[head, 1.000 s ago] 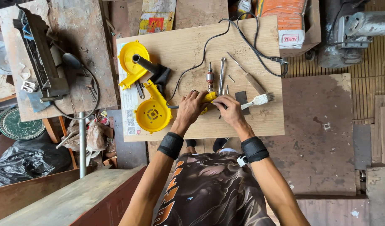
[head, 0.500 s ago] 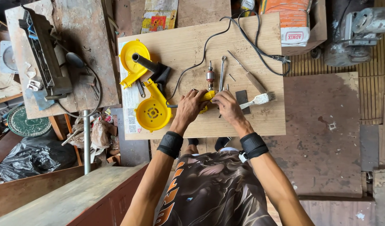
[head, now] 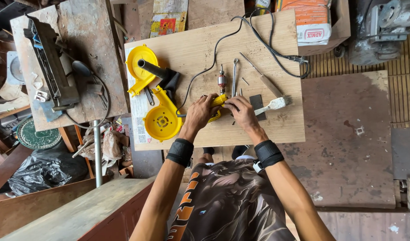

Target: The person cleans the internal components of a disassembled yellow leaf blower using a brush and a screwdriver. They scrub the motor housing and casing parts, then use the screwdriver to scrape debris from the motor area.

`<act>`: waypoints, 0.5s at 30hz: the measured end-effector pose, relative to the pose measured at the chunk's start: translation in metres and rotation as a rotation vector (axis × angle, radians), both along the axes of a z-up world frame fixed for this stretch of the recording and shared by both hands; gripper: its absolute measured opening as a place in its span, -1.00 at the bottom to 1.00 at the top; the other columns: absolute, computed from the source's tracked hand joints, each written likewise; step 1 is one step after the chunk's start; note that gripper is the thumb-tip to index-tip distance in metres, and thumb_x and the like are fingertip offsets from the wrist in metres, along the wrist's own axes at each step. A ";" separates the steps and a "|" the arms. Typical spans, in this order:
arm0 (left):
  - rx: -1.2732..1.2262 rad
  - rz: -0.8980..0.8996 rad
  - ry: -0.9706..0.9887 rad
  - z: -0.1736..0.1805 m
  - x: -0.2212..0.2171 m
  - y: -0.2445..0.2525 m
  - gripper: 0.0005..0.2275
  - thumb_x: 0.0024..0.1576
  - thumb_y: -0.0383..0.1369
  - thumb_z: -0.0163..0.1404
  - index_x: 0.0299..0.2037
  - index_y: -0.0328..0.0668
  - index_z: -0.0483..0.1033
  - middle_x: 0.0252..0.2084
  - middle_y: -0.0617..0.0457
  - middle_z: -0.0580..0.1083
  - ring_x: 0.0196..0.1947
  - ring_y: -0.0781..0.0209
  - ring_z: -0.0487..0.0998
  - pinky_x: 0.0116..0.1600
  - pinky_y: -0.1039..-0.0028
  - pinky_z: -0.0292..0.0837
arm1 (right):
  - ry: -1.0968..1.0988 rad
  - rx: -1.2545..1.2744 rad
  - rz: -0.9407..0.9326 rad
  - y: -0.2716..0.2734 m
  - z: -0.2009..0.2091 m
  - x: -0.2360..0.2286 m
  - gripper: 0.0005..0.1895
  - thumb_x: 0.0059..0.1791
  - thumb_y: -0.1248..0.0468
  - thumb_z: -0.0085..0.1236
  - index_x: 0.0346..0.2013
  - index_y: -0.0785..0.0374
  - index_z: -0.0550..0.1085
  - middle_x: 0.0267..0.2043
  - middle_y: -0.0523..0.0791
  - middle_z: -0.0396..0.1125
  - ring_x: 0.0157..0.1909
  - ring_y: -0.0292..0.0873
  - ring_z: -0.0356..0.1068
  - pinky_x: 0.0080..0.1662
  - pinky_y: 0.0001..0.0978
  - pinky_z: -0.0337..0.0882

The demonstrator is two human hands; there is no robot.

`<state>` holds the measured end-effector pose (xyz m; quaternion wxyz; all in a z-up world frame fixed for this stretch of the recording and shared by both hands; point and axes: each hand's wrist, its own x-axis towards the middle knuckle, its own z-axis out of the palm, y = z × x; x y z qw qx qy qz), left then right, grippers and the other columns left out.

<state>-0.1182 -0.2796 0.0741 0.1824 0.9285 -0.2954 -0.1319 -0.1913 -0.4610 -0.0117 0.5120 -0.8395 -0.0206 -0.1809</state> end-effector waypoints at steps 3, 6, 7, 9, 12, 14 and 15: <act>-0.003 0.027 0.056 0.006 0.002 -0.002 -0.57 0.23 -0.05 0.02 0.23 -0.02 0.34 -0.08 -0.12 0.55 -0.12 -0.09 0.60 -0.08 0.19 0.52 | -0.008 -0.015 -0.005 0.001 -0.011 0.001 -0.87 0.01 0.30 0.27 -0.19 0.27 0.58 -0.15 -0.07 0.51 -0.10 -0.12 0.53 -0.03 -0.33 0.59; -0.013 0.030 0.066 0.005 0.004 -0.001 -0.56 0.24 -0.04 0.01 0.23 -0.03 0.32 -0.08 -0.14 0.56 -0.16 -0.12 0.63 -0.16 0.19 0.54 | -0.026 -0.010 -0.012 0.002 -0.004 0.004 -0.89 0.02 0.32 0.26 -0.19 0.27 0.57 -0.14 -0.07 0.50 -0.09 -0.12 0.53 -0.02 -0.30 0.58; -0.011 0.026 0.064 0.003 0.004 0.000 -0.56 0.24 -0.04 0.01 0.23 -0.03 0.32 -0.08 -0.14 0.56 -0.16 -0.12 0.63 -0.16 0.19 0.54 | -0.027 -0.009 -0.016 0.003 0.002 0.006 -0.89 0.02 0.32 0.26 -0.19 0.27 0.57 -0.14 -0.07 0.50 -0.09 -0.12 0.53 -0.02 -0.30 0.58; -0.034 0.036 0.062 -0.001 0.003 0.002 -0.56 0.24 -0.04 0.00 0.24 -0.03 0.32 -0.08 -0.15 0.57 -0.17 -0.13 0.64 -0.18 0.20 0.55 | 0.017 0.011 -0.019 0.002 0.014 0.006 -0.87 -0.02 0.32 0.29 -0.22 0.30 0.58 -0.16 -0.06 0.50 -0.12 -0.10 0.52 -0.06 -0.29 0.58; -0.023 0.054 0.091 -0.002 0.008 0.002 -0.55 0.24 -0.03 -0.02 0.26 -0.01 0.31 -0.07 -0.15 0.58 -0.19 -0.11 0.65 -0.19 0.21 0.56 | 0.007 -0.036 0.000 0.003 0.011 0.010 -0.88 -0.02 0.33 0.28 -0.23 0.31 0.57 -0.14 -0.05 0.49 -0.11 -0.08 0.52 -0.05 -0.29 0.58; -0.015 0.065 0.110 0.003 0.010 0.003 -0.55 0.24 -0.02 -0.02 0.26 -0.01 0.32 -0.08 -0.16 0.58 -0.20 -0.11 0.66 -0.20 0.21 0.56 | 0.018 -0.031 0.003 0.004 0.015 0.011 -0.88 -0.02 0.33 0.27 -0.23 0.31 0.57 -0.15 -0.05 0.50 -0.12 -0.08 0.52 -0.06 -0.29 0.59; -0.008 0.075 0.128 0.006 0.011 0.003 -0.54 0.23 -0.01 -0.02 0.25 -0.01 0.32 -0.08 -0.17 0.58 -0.21 -0.10 0.66 -0.20 0.21 0.57 | 0.027 -0.026 0.005 0.005 0.018 0.013 -0.88 -0.01 0.33 0.27 -0.23 0.32 0.57 -0.16 -0.05 0.50 -0.13 -0.08 0.52 -0.07 -0.30 0.59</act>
